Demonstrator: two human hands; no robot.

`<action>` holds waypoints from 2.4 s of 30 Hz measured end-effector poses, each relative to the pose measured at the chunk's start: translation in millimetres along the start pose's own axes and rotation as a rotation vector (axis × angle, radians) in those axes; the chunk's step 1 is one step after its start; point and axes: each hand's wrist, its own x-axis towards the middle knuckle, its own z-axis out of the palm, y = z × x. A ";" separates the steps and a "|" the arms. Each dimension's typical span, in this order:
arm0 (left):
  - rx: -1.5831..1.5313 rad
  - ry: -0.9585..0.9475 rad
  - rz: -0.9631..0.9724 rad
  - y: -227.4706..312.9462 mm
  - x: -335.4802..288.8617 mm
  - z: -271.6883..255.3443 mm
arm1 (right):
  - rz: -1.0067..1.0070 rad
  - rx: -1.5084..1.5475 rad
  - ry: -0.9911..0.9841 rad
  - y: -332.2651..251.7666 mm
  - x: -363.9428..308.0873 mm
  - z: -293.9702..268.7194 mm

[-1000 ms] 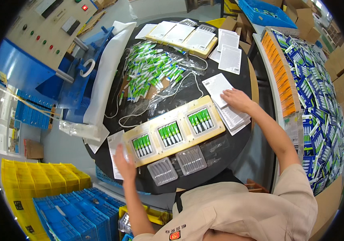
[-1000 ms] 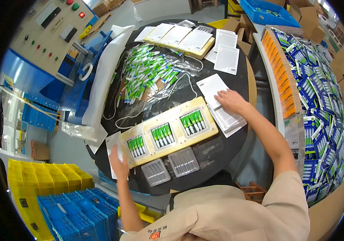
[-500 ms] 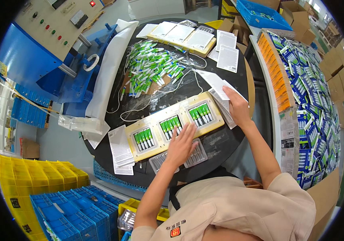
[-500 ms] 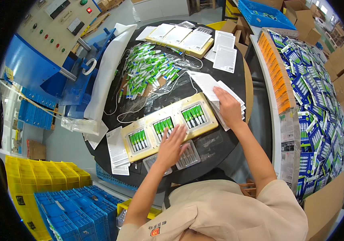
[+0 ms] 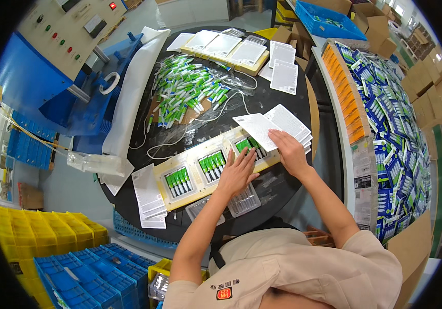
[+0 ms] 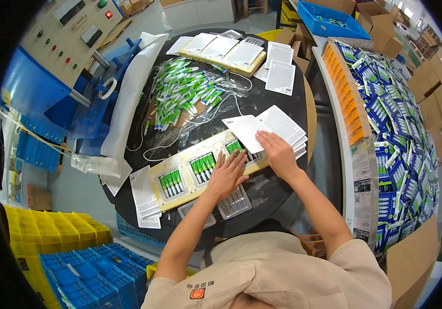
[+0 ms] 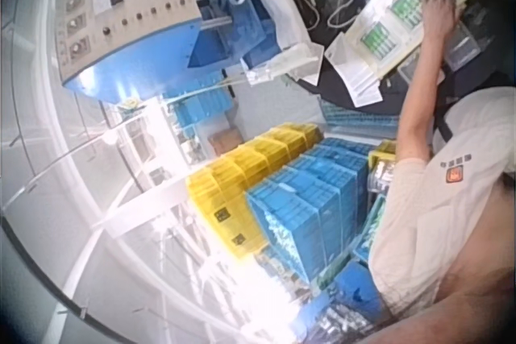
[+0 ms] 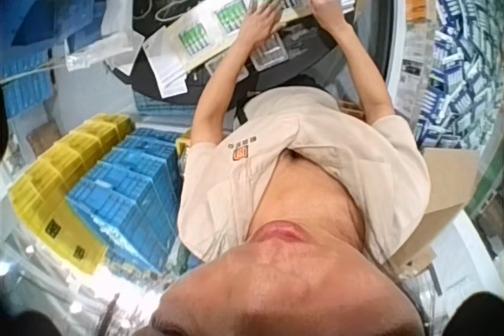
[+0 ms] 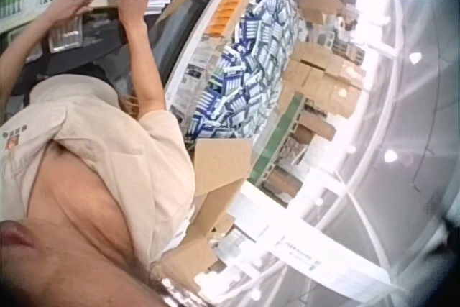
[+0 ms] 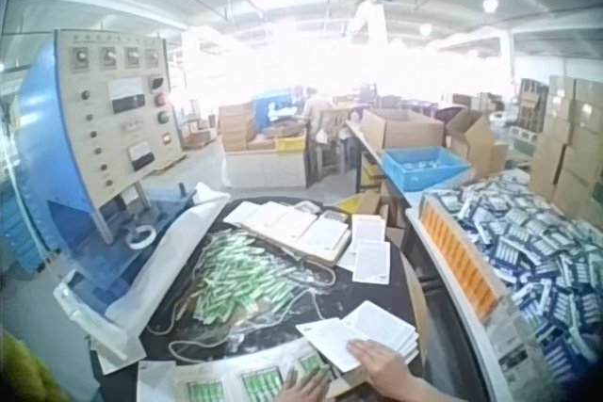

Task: The person places green cylindrical batteries into a wooden jig, then covers them with white paper sheets and stacks the completed units. The person repeats this process multiple times, handling batteries and paper sheets by hand.

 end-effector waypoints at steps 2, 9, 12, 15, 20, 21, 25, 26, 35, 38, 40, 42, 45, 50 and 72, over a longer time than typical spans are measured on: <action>-0.051 0.022 -0.003 -1.3 -5.6 -6.7 | -0.003 -0.004 -0.007 0.1 -2.1 1.1; -0.279 0.412 -0.511 -28.4 -121.0 -43.2 | -0.157 -0.165 -0.078 -18.7 -24.0 23.2; -0.227 0.581 -0.702 -48.7 -192.0 -59.9 | -0.133 -0.164 -0.198 -32.4 -46.9 35.3; -0.088 0.600 -0.870 -59.7 -254.4 -73.8 | -0.121 -0.217 -0.238 -35.5 -64.3 43.0; -0.043 0.462 -0.985 -65.9 -310.5 -78.2 | -0.099 -0.252 -0.271 -40.0 -59.0 52.3; -0.092 0.341 -1.004 -66.1 -315.5 -78.4 | -0.093 -0.259 -0.317 -43.4 -55.3 50.5; -0.033 0.026 -0.836 -69.2 -317.4 -81.0 | -0.069 -0.102 -0.568 -38.9 -40.1 19.0; -0.032 -0.005 -0.819 -73.7 -314.3 -82.7 | -0.015 -0.111 -0.470 -28.2 -34.5 9.2; -0.007 -0.229 -0.608 -133.3 -287.2 -70.7 | -0.038 -0.387 -0.754 107.3 -12.5 5.8; 0.164 -0.229 -0.512 -141.3 -293.1 -59.5 | -0.129 -0.407 -0.788 112.6 -19.7 5.6; 0.179 -0.181 -0.474 -146.9 -297.1 -53.6 | -0.172 -0.421 -0.817 113.4 -22.8 2.1; 0.251 -0.169 -0.387 -150.8 -302.0 -48.3 | -0.237 -0.467 -0.802 114.9 -26.8 1.3; 0.357 -0.166 -0.336 -150.0 -308.2 -36.7 | -0.351 -0.562 -0.765 116.8 -37.0 6.3; 0.584 -0.207 -0.295 -139.1 -310.2 -21.1 | -0.246 -0.464 -0.545 96.4 -35.1 -11.6; 0.072 -0.067 -0.355 -191.6 -290.8 -65.2 | -0.288 -0.279 -0.362 -136.8 -30.7 105.5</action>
